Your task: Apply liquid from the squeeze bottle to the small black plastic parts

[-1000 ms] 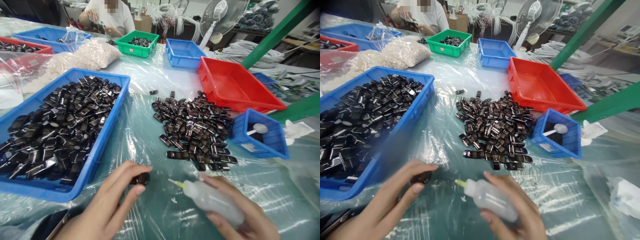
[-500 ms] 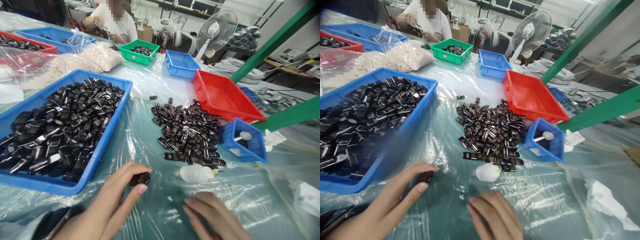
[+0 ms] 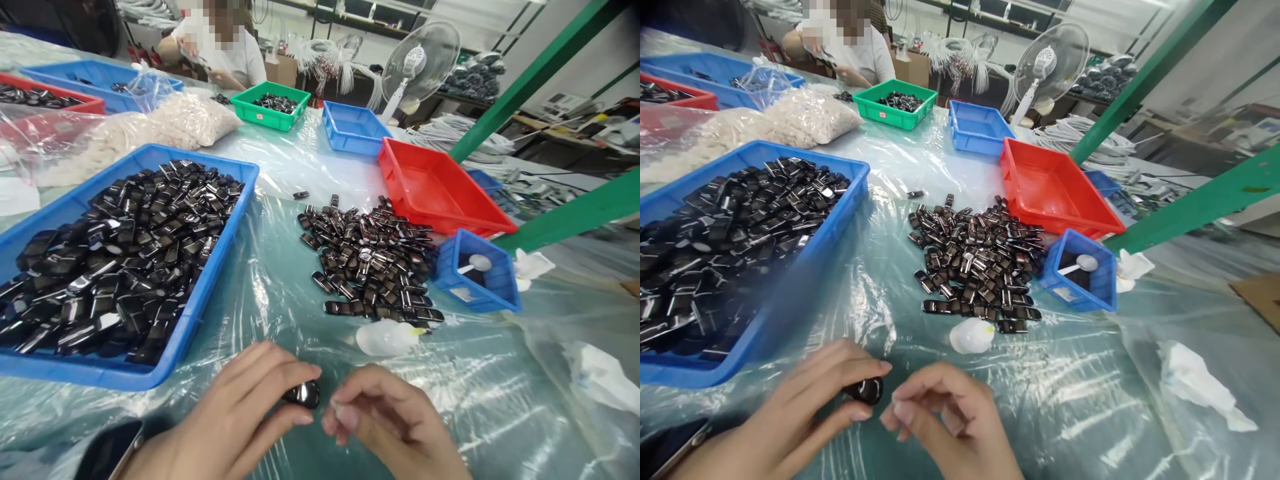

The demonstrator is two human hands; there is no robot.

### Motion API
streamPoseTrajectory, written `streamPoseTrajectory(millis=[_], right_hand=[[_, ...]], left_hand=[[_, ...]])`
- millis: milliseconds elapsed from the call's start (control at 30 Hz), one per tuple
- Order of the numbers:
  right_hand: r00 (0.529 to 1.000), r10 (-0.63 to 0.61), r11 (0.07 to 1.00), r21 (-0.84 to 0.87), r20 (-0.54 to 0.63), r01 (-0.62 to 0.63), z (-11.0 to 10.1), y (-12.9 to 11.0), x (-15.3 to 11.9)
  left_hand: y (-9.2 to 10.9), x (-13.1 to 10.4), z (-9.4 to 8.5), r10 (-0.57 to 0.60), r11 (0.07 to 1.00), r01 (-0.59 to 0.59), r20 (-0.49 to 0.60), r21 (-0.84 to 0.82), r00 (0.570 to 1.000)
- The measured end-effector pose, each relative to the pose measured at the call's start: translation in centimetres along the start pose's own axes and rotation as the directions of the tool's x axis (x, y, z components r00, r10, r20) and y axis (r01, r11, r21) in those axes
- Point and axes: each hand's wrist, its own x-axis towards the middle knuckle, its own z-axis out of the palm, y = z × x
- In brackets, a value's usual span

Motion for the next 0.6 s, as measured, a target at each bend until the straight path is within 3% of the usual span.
streamPoseTrajectory(millis=[133,333,500,567,600], right_hand=[[0.978,0.171,0.929,0.311,0.116,-0.199,1.2,-0.2,0.0],[0.952,0.223,0.870,0.398,0.209,-0.291,1.0,-0.2,0.6],[0.937,0.142,0.902,0.348,0.319,-0.255,0.8,1.6,1.0],[0.953,0.039,0.977,0.187,0.299,-0.098,0.2,1.8,0.5],[0.970,-0.075,0.997,0.035,0.233,0.068,-0.2,1.6,0.1]], left_hand=[[0.1,-0.1,-0.2,0.003,1.000,-0.003,0.051,0.018,0.999],[0.1,0.3,-0.6,0.123,0.990,-0.127,0.058,0.059,0.991],[1.3,-0.2,0.4,0.223,0.949,-0.201,-0.066,0.244,0.973],[1.6,-0.6,0.2,0.302,0.883,-0.220,-0.145,0.415,0.942],[1.6,-0.7,-0.3,0.330,0.840,-0.189,-0.202,0.508,0.922]])
